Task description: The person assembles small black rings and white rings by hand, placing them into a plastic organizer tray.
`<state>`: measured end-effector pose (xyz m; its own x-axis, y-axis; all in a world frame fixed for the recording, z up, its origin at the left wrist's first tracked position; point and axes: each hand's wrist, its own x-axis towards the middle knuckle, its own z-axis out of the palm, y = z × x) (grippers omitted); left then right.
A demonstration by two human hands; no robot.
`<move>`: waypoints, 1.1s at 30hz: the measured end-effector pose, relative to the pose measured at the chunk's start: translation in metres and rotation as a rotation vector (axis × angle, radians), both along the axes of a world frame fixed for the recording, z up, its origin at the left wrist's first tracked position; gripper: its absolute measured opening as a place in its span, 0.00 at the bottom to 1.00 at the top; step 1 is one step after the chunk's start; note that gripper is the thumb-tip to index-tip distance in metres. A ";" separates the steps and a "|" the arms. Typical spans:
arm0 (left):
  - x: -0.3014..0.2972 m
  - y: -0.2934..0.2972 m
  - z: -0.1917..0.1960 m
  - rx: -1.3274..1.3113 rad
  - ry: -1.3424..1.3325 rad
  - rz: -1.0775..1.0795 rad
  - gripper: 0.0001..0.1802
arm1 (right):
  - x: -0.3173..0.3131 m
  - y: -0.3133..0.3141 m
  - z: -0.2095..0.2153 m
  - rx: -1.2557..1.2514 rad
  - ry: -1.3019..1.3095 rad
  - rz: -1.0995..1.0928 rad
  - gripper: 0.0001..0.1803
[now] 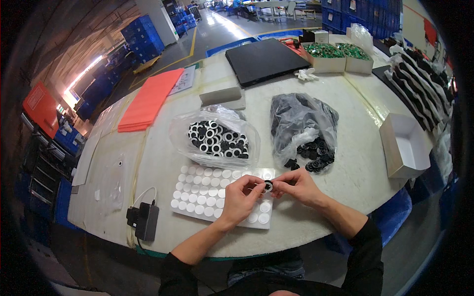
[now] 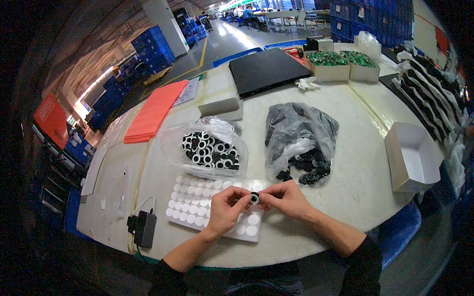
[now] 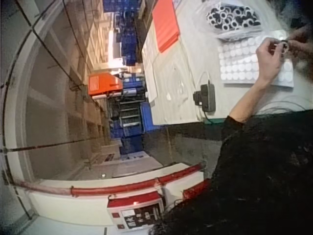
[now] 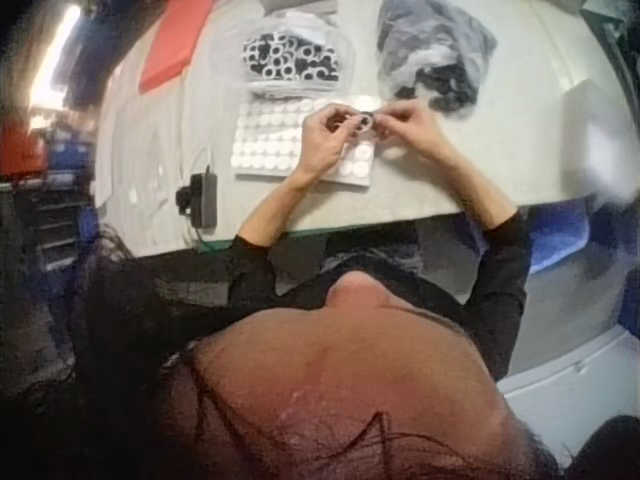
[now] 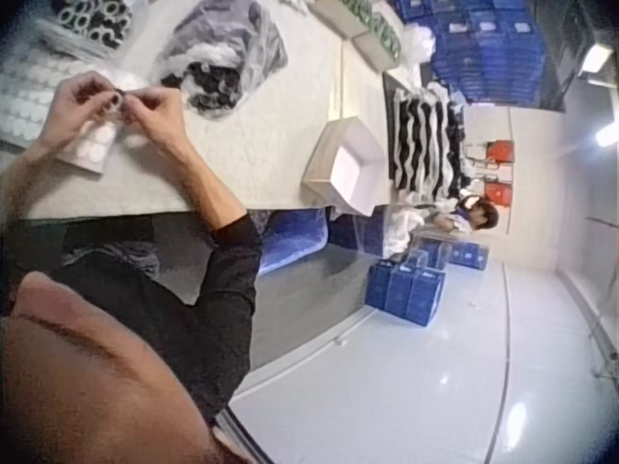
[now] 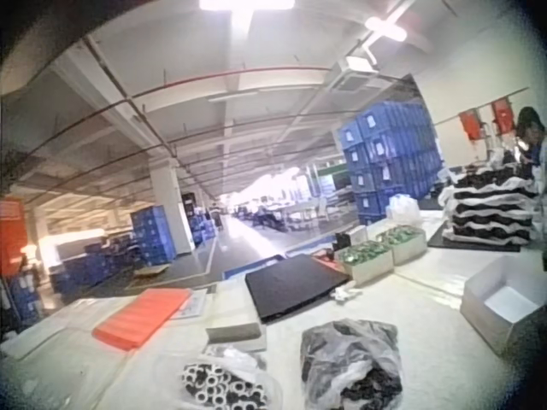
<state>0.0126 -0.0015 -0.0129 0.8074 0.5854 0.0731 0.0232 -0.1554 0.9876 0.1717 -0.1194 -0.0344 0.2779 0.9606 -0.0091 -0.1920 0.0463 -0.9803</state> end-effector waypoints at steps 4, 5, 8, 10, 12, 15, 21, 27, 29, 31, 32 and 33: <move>0.002 0.000 -0.002 -0.042 -0.004 0.014 0.07 | -0.004 -0.002 0.004 0.019 -0.100 -0.009 0.11; 0.001 0.001 -0.004 -0.044 -0.004 0.013 0.07 | -0.004 -0.001 0.004 0.001 -0.084 -0.008 0.11; 0.001 0.000 -0.005 -0.053 -0.063 0.010 0.07 | -0.004 0.000 0.004 -0.026 -0.064 -0.009 0.11; 0.002 0.000 -0.003 -0.210 -0.121 0.001 0.08 | -0.004 0.000 0.003 -0.035 -0.058 -0.008 0.11; 0.001 0.002 -0.005 -0.265 -0.107 -0.045 0.08 | -0.002 -0.001 0.003 -0.011 -0.055 -0.008 0.09; -0.002 0.003 -0.006 -0.304 -0.075 -0.113 0.09 | -0.002 -0.001 -0.001 0.011 -0.015 0.001 0.08; -0.006 0.003 -0.003 -0.206 0.042 -0.140 0.09 | -0.005 -0.004 -0.001 -0.040 -0.086 0.000 0.06; -0.001 -0.009 -0.007 -0.062 -0.105 -0.083 0.10 | -0.007 -0.001 0.001 -0.029 -0.068 -0.144 0.07; -0.001 -0.009 -0.007 0.072 -0.163 -0.056 0.11 | -0.010 -0.002 0.003 -0.023 -0.088 -0.145 0.07; -0.004 -0.005 -0.002 0.136 -0.072 -0.116 0.12 | -0.011 -0.004 0.002 -0.018 -0.110 -0.153 0.07; -0.005 -0.002 0.000 0.136 -0.072 -0.118 0.12 | -0.009 -0.004 -0.002 0.003 -0.216 -0.156 0.08; -0.007 0.001 0.002 0.199 -0.031 -0.179 0.13 | -0.008 -0.004 -0.005 0.023 -0.321 -0.157 0.08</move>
